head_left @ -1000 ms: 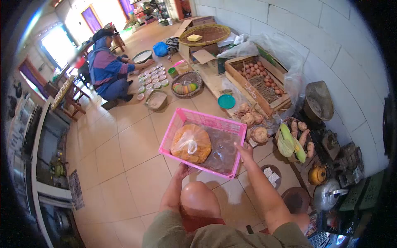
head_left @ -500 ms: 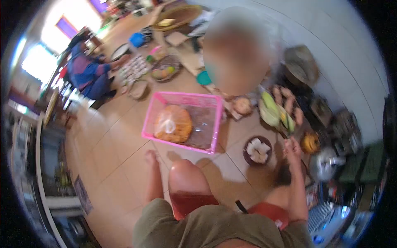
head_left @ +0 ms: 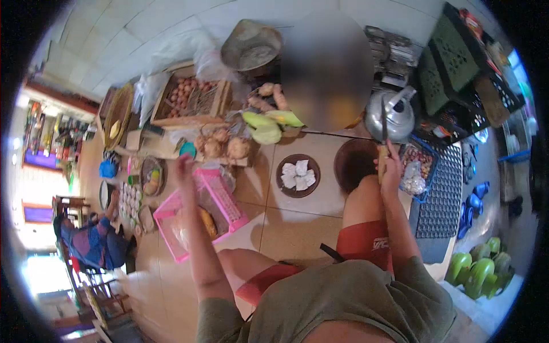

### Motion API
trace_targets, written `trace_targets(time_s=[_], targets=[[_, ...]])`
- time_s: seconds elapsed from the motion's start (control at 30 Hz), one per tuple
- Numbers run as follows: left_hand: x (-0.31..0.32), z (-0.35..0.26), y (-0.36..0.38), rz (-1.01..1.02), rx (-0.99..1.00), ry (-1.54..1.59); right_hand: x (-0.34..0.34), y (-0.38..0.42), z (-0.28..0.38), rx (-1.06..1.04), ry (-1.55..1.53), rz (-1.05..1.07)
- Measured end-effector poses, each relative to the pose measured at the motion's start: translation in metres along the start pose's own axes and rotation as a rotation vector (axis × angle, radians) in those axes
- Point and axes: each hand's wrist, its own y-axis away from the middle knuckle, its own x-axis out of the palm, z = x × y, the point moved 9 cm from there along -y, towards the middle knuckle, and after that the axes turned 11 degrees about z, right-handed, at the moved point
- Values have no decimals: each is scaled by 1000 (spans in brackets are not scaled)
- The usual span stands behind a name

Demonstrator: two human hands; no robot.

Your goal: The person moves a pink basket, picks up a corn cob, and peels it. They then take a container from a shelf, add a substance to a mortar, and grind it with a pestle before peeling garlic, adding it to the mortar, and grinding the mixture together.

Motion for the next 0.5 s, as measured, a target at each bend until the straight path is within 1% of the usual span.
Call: trace_targets(time_s=[0.03,0.07,0.1,0.13,0.17,0.2,0.23,0.3,0.33,0.37,0.4,0.43,0.47,0.5], targets=[[64,37,-21,203,254,250,-6,3,9,-117,56,-26],[124,31,-16,309,207,142,-14,3,18,-236,117,-52],[194,-14,-1,577,65,150,-28,0,19,-244,118,-85],[244,-45,23,714,180,5,-50,6,31,-395,171,-212],[292,-66,49,961,256,69,-71,20,44,-483,300,-314],[332,-64,76,1117,189,110,-90,36,55,-557,433,-435],[367,-54,111,1282,112,147,-124,44,36,-529,459,-482],[412,-37,166,1418,115,94,-214,72,-54,-146,403,-650],[431,-13,196,1518,109,-48,-251,93,-93,41,379,-725],[447,19,225,1598,117,-203,-273,116,-124,215,379,-812],[462,62,263,1654,195,-72,-288,139,-148,241,471,-845],[464,70,283,1685,198,-50,-298,166,-180,273,560,-875],[465,78,303,1715,200,-28,-313,186,-233,356,607,-768],[455,68,312,1720,122,-114,-319,210,-276,450,651,-652]])
